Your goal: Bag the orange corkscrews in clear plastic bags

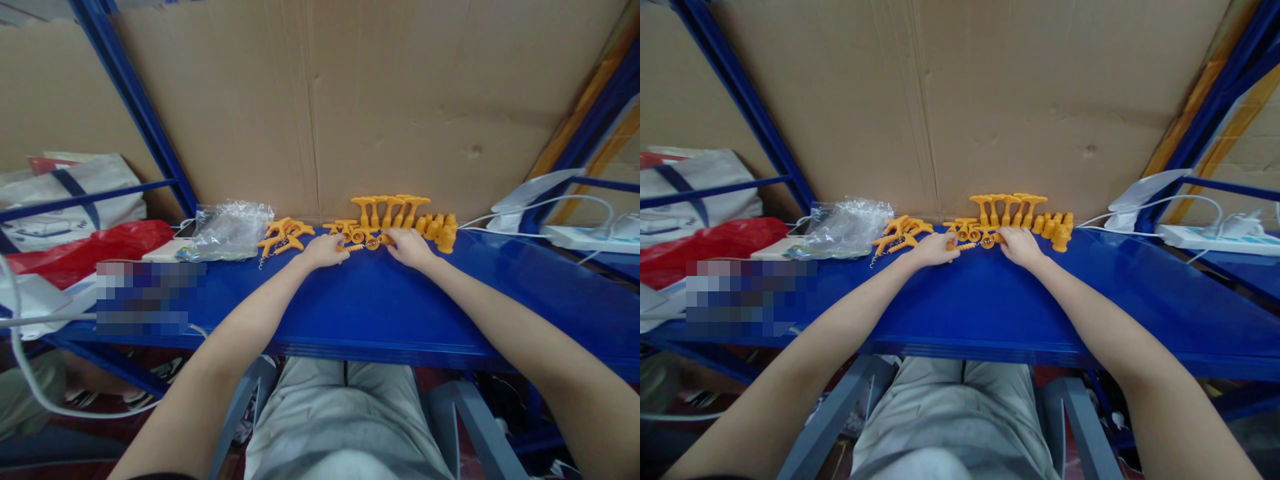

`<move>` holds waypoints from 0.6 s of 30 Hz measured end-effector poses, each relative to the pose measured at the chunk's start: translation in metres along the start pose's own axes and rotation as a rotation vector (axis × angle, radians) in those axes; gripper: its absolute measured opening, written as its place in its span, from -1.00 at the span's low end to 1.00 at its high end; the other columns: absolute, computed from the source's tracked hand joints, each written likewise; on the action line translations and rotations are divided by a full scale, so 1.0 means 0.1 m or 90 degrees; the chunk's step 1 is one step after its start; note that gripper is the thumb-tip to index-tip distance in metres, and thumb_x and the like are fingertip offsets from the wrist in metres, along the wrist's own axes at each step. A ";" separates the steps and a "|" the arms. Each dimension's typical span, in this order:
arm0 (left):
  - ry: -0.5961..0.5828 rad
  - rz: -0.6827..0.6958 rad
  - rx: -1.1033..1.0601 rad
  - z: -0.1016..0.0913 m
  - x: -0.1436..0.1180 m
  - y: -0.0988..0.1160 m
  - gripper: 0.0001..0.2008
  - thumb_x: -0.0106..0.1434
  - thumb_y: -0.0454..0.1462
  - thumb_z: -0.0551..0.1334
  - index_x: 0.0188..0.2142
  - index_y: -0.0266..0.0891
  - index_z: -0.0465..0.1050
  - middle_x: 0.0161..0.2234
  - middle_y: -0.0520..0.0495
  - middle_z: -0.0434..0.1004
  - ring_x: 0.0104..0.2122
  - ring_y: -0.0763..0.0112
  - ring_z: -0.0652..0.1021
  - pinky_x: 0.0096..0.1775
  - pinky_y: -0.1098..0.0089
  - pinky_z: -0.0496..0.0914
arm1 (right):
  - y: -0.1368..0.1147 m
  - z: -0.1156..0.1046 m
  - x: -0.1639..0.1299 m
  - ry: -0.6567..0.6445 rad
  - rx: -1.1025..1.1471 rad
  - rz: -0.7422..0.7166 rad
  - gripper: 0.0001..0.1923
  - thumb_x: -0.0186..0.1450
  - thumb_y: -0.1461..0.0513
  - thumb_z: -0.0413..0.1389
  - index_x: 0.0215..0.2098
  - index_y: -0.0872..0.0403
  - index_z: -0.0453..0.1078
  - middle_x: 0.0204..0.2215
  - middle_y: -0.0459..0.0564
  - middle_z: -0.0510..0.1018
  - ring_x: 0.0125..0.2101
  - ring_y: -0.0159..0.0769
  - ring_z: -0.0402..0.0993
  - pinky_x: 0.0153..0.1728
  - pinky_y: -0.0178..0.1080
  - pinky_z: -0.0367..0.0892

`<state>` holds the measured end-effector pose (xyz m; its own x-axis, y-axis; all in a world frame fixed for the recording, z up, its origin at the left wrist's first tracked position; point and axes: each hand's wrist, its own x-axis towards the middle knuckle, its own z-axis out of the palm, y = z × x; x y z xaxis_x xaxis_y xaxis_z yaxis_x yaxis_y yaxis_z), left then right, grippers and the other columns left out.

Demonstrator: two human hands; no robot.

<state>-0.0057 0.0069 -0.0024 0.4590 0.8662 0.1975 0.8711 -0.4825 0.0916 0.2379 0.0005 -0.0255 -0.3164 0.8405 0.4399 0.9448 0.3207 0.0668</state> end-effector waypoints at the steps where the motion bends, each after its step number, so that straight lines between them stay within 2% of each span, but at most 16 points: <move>1: 0.008 -0.012 0.008 -0.01 -0.01 0.01 -0.71 0.21 -0.12 0.15 -0.14 -0.20 0.43 -0.26 -0.12 0.64 -0.21 0.14 0.60 -0.25 0.33 0.38 | -0.01 -0.02 0.00 0.015 -0.010 -0.022 -0.65 0.30 0.31 -0.02 0.02 0.20 0.41 -0.04 0.24 0.57 -0.02 0.00 0.48 -0.06 -0.11 0.27; 6: 0.023 -0.045 0.004 -0.02 -0.03 0.03 -0.70 0.20 -0.14 0.18 -0.11 -0.19 0.45 -0.25 -0.10 0.64 -0.19 0.16 0.61 -0.21 0.34 0.40 | 0.00 0.03 0.00 0.096 -0.003 -0.138 -0.61 0.31 0.32 -0.02 0.07 0.19 0.41 0.01 0.22 0.54 -0.02 -0.02 0.45 -0.07 -0.10 0.26; 11: 0.113 -0.046 -0.012 0.00 -0.03 0.03 -0.70 0.19 -0.19 0.20 -0.08 -0.20 0.46 -0.21 -0.13 0.63 -0.16 0.15 0.60 -0.18 0.33 0.42 | 0.01 0.11 0.01 0.155 0.043 -0.227 -0.61 0.39 0.25 -0.03 0.13 0.12 0.41 -0.10 0.20 0.55 -0.14 -0.06 0.48 -0.15 -0.09 0.33; 14: 0.164 -0.022 -0.010 -0.01 -0.03 0.05 -0.68 0.20 -0.23 0.21 -0.05 -0.20 0.44 -0.19 -0.14 0.62 -0.15 0.15 0.60 -0.17 0.32 0.42 | -0.01 0.10 0.00 0.162 0.115 -0.244 -0.59 0.42 0.18 -0.05 0.17 0.09 0.39 -0.12 0.18 0.53 -0.17 -0.11 0.49 -0.16 -0.11 0.38; 18: 0.198 0.013 -0.012 -0.03 -0.05 0.06 -0.70 0.21 -0.26 0.20 -0.04 -0.22 0.42 -0.18 -0.15 0.61 -0.15 0.18 0.59 -0.17 0.33 0.41 | -0.05 0.06 0.00 0.167 0.232 -0.212 -0.57 0.42 0.11 -0.05 0.16 0.08 0.40 -0.13 0.16 0.54 -0.15 -0.11 0.50 -0.11 -0.08 0.42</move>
<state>-0.0032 -0.0011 0.0003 0.3985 0.7760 0.4889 0.8572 -0.5047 0.1023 0.2329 0.0018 -0.0313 -0.5169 0.5454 0.6598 0.6918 0.7201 -0.0533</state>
